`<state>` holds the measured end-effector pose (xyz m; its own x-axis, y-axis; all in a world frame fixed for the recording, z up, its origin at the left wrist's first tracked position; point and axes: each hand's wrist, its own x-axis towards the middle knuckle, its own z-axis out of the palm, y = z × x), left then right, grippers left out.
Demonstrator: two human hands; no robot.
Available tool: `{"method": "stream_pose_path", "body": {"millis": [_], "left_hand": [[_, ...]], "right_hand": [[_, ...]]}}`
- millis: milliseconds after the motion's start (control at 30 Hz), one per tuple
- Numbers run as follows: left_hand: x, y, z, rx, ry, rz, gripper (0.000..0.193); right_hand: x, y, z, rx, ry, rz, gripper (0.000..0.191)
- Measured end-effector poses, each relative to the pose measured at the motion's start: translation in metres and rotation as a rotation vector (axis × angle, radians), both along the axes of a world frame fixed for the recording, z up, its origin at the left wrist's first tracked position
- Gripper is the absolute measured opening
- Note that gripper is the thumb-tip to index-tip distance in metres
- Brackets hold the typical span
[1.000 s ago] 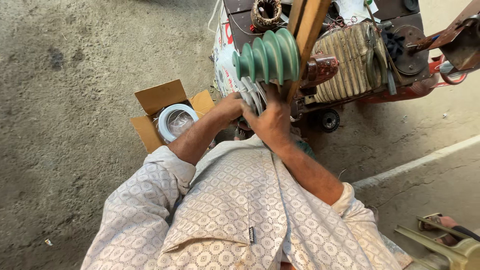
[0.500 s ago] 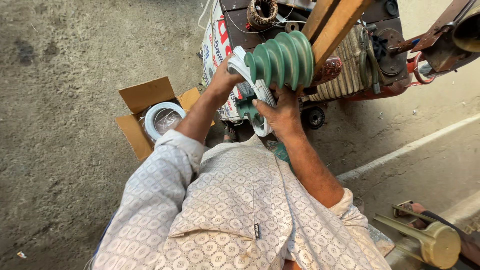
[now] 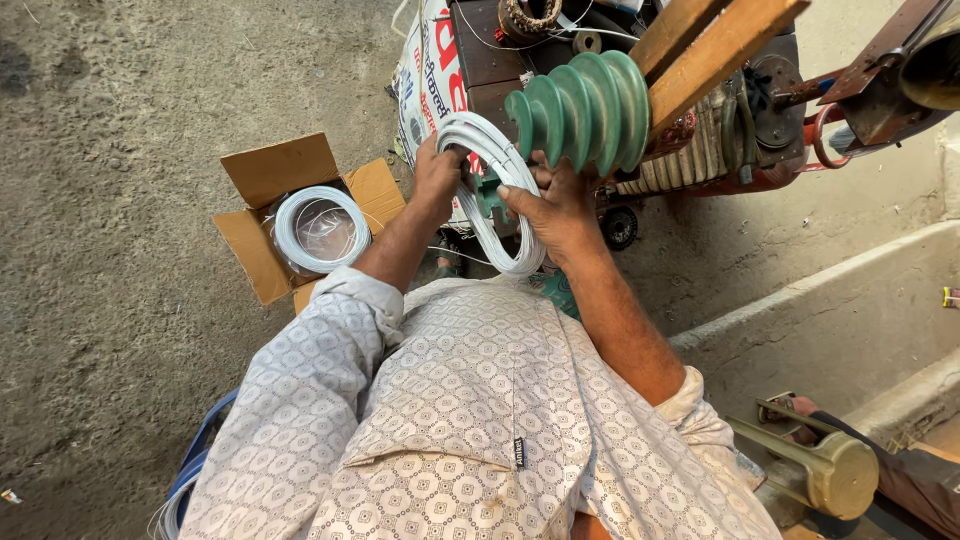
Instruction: The person winds white wire from a spool onto a green multi-groove pulley using a handheld tool. They repeatedly thread the wire into the grooves, rotate the pulley, and adjust the wire path to maintain alignment. The person also uses a hammer to tap the pulley assembly during the process.
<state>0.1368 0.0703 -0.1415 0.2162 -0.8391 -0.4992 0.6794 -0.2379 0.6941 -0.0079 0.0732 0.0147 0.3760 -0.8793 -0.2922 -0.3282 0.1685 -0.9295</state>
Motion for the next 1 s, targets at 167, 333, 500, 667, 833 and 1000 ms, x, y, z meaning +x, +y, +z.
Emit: {"method": "stream_pose_path", "body": {"millis": [167, 333, 500, 667, 833, 1000], "left_hand": [[0.009, 0.018, -0.010, -0.056, 0.076, 0.044, 0.012], [0.018, 0.032, -0.017, -0.037, 0.034, 0.033, 0.015], [0.024, 0.058, -0.021, -0.118, -0.041, 0.204, 0.005], [0.045, 0.074, 0.001, -0.382, -0.072, 0.413, 0.023], [0.101, 0.083, 0.054, -0.723, 0.225, 0.275, 0.025], [0.137, 0.094, 0.094, -0.750, 0.403, -0.084, 0.053]], "right_hand": [[0.003, 0.006, 0.000, 0.031, 0.034, 0.060, 0.054], [-0.003, 0.009, -0.016, 0.064, -0.049, 0.119, 0.054], [-0.016, 0.022, -0.033, 0.080, -0.121, 0.252, 0.055], [-0.017, 0.037, -0.033, 0.171, -0.205, 0.481, 0.060], [-0.006, 0.041, -0.016, -0.103, -0.185, 0.923, 0.065], [-0.033, 0.037, -0.002, -0.199, -0.141, 0.869, 0.060]]}}
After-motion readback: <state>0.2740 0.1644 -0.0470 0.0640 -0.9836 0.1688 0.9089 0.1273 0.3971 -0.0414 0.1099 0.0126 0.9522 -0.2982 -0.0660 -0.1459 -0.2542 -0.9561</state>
